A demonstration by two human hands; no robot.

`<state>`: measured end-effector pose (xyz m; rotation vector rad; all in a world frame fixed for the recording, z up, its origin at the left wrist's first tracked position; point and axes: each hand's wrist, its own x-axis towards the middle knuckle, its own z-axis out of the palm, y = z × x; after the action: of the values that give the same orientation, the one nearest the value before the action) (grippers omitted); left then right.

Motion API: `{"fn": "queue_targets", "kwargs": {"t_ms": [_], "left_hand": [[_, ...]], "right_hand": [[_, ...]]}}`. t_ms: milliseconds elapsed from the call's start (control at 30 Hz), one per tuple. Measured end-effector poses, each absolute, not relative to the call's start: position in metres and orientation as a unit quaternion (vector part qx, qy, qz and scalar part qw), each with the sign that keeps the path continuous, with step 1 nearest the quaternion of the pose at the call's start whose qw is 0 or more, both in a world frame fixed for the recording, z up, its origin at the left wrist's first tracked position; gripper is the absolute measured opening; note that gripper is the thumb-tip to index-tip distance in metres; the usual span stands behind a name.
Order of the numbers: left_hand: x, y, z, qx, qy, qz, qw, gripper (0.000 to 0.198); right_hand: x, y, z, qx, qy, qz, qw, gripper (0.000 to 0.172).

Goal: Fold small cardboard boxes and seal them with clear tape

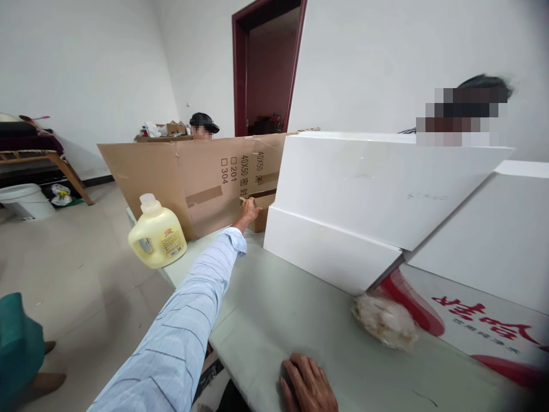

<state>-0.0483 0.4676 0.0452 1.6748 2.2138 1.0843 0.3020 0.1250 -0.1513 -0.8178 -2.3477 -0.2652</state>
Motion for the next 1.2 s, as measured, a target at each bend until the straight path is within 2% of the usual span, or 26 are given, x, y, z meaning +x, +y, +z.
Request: {"fn": "queue_targets", "kwargs": {"t_ms": [133, 300, 533, 600, 767, 833, 900, 1067, 1200], "left_hand": [[-0.057, 0.434, 0.057, 0.545, 0.745, 0.378, 0.07, 0.022], [-0.089, 0.344, 0.065, 0.516, 0.745, 0.421, 0.043, 0.013], [-0.12, 0.178, 0.045, 0.531, 0.674, 0.508, 0.067, 0.014], [-0.114, 0.138, 0.036, 0.56, 0.632, 0.527, 0.098, 0.017], [-0.072, 0.073, 0.017, 0.65, 0.521, 0.515, 0.202, 0.024], [-0.052, 0.06, 0.015, 0.685, 0.474, 0.495, 0.248, 0.023], [-0.035, 0.052, 0.014, 0.71, 0.431, 0.475, 0.289, 0.02], [-0.013, 0.039, 0.014, 0.719, 0.402, 0.451, 0.342, 0.015], [-0.008, 0.029, 0.01, 0.73, 0.417, 0.443, 0.312, 0.016]], "right_hand": [[0.294, 0.125, -0.137, -0.315, -0.884, -0.078, 0.336, 0.017], [0.286, 0.124, -0.125, -0.309, -0.873, -0.055, 0.374, 0.017], [0.294, 0.124, -0.119, -0.329, -0.882, 0.058, 0.333, 0.017], [0.301, 0.123, -0.114, -0.358, -0.864, 0.111, 0.338, 0.028], [0.316, 0.105, -0.085, -0.441, -0.764, 0.247, 0.4, 0.088], [0.321, 0.087, -0.072, -0.434, -0.743, 0.284, 0.423, 0.105], [0.327, 0.064, -0.063, -0.419, -0.733, 0.312, 0.436, 0.111], [0.34, 0.026, -0.059, -0.442, -0.71, 0.326, 0.44, 0.099], [0.341, 0.027, -0.062, -0.442, -0.715, 0.323, 0.435, 0.11]]}}
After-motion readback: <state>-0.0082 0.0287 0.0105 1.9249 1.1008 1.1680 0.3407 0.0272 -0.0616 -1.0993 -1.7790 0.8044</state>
